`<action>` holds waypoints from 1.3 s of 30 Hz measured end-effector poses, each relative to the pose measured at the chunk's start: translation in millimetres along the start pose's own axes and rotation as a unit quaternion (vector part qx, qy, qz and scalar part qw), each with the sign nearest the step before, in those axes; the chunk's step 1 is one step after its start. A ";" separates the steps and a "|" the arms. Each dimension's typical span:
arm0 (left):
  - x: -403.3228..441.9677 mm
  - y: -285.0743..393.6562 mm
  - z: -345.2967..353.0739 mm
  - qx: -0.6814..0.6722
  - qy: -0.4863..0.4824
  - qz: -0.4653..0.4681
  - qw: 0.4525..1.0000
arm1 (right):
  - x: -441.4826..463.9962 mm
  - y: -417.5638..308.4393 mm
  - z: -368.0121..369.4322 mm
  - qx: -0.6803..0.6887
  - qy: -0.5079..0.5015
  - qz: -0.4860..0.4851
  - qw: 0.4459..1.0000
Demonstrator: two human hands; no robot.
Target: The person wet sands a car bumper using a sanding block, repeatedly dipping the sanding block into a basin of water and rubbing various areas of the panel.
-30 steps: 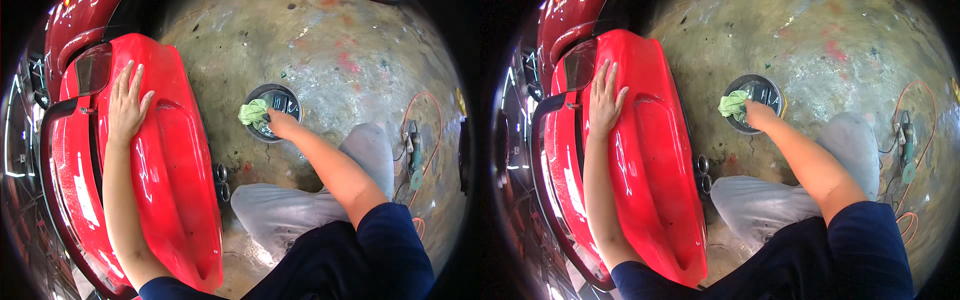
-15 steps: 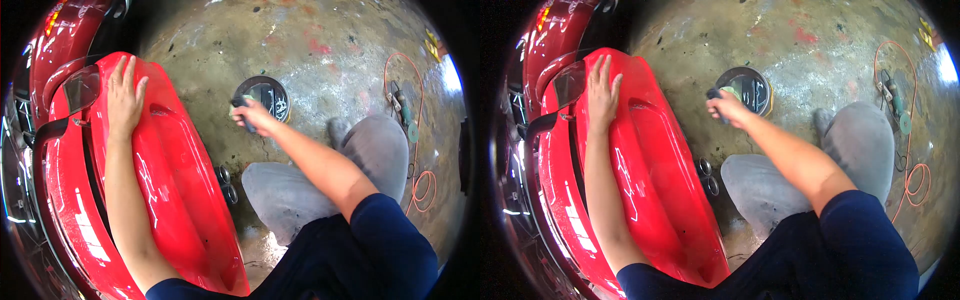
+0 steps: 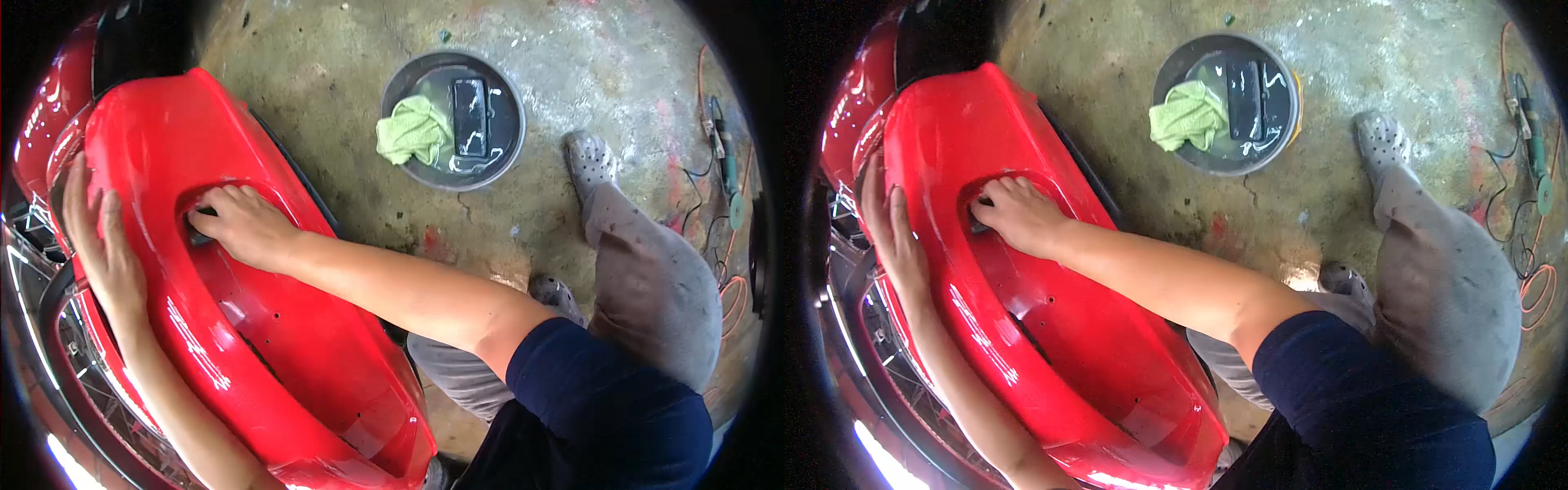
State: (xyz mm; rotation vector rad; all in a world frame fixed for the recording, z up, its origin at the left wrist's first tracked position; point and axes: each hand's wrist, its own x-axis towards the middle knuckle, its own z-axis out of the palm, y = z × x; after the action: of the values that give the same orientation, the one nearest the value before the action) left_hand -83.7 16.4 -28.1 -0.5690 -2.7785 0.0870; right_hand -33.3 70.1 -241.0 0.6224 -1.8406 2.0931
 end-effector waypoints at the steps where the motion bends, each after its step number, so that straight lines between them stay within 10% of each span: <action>1: -0.6 4.7 -1.2 0.004 -0.004 0.008 1.000 | 0.5 -3.8 0.7 -0.002 -0.017 0.011 1.000; 39: -1.1 8.9 0.6 0.035 -0.037 0.017 0.999 | 12.0 -2.7 2.8 -0.061 -0.064 -0.045 0.995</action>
State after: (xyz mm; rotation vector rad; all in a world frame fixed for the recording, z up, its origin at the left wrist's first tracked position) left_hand -79.6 24.1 -30.1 -0.6064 -2.8239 0.2172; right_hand -42.0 67.0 -232.5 0.8079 -1.9522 1.9090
